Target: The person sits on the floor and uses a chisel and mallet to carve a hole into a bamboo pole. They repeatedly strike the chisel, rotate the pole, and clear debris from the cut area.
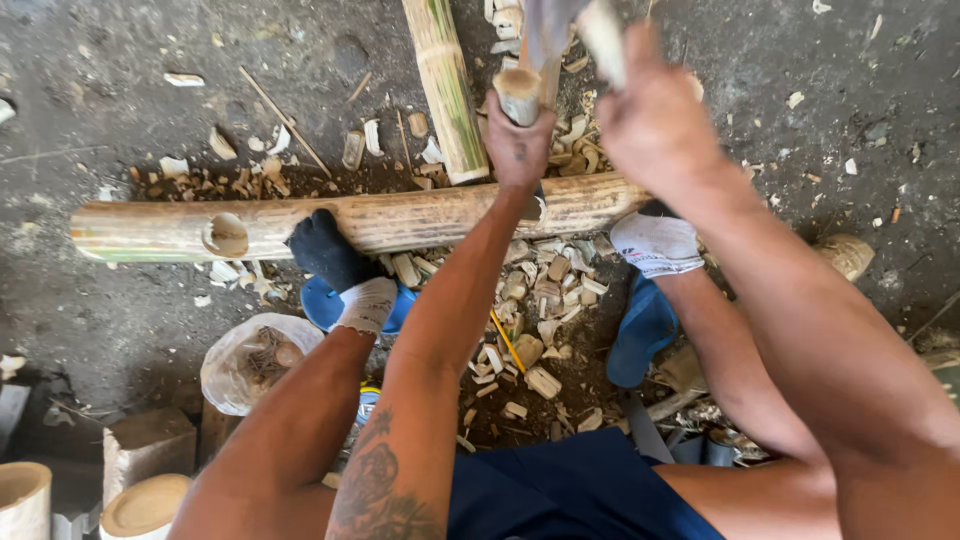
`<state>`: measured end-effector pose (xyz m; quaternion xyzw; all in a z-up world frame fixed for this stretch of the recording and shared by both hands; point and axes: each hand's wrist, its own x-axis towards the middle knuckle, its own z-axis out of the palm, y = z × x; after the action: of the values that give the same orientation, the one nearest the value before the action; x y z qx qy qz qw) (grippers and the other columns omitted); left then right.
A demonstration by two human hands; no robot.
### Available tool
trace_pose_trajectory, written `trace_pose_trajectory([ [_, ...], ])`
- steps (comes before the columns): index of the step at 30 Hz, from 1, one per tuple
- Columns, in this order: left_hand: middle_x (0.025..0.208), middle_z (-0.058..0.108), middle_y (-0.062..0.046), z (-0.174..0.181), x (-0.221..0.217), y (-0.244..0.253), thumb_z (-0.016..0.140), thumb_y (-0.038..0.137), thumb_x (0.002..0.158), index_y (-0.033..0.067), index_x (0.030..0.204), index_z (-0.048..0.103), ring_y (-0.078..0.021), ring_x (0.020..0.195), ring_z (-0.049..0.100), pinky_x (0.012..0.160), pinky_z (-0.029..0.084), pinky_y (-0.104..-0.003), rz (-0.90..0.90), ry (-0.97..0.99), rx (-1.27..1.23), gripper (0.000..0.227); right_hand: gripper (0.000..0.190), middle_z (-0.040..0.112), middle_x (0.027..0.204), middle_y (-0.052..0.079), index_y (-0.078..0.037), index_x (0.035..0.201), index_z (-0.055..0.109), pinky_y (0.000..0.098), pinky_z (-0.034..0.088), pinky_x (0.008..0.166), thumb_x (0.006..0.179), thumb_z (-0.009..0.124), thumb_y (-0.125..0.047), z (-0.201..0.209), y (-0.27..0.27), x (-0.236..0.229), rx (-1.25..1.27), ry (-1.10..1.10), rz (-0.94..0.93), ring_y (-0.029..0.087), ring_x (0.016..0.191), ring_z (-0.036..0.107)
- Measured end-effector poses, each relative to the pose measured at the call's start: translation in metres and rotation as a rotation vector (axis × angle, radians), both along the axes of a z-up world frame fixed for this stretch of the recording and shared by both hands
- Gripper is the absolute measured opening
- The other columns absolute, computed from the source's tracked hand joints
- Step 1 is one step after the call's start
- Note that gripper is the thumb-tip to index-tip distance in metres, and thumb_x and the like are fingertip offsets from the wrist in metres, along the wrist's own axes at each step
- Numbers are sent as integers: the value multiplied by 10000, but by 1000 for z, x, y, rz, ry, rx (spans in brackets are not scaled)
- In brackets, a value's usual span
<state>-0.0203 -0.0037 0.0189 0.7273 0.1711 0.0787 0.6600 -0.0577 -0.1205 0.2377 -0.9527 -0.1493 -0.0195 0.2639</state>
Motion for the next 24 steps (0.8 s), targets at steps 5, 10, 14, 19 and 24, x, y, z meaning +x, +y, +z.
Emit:
trace_pose_trajectory([
  [5,931,706,-131,7,-9,-6,720,200,755,65,1135,535,-235,753,698,671,618,-405,-52,-13,-32,444,347,647,773,202,37,1295,405,444,551,389,1006,541,-99,-5,-6,13,-432,510,-80,319,548,659],
  [10,943,722,-131,-3,-10,-6,767,189,747,71,1105,552,-217,798,713,714,600,-389,32,-98,96,434,73,671,774,194,-15,1083,596,419,557,529,1041,600,-74,31,-38,29,-97,-358,96,294,619,655],
  [14,970,718,-133,-4,-16,-6,748,206,731,71,1189,524,-209,792,714,709,628,-379,-18,-49,19,527,178,647,716,177,69,1175,499,411,534,476,1055,554,-50,5,-8,20,-298,129,-47,284,550,650],
  [19,983,715,-137,11,-22,-9,756,264,750,59,1342,443,-214,798,719,714,617,-361,-20,-13,89,701,339,601,728,152,39,1269,426,410,531,374,952,523,-33,-8,14,3,-404,513,-16,294,520,630],
  [24,1023,752,-159,6,-24,-7,749,201,802,21,1238,539,-238,850,741,750,615,-367,-36,44,55,516,191,638,701,151,36,1160,544,386,529,492,1048,599,-109,28,-10,14,-163,-193,22,296,575,654],
])
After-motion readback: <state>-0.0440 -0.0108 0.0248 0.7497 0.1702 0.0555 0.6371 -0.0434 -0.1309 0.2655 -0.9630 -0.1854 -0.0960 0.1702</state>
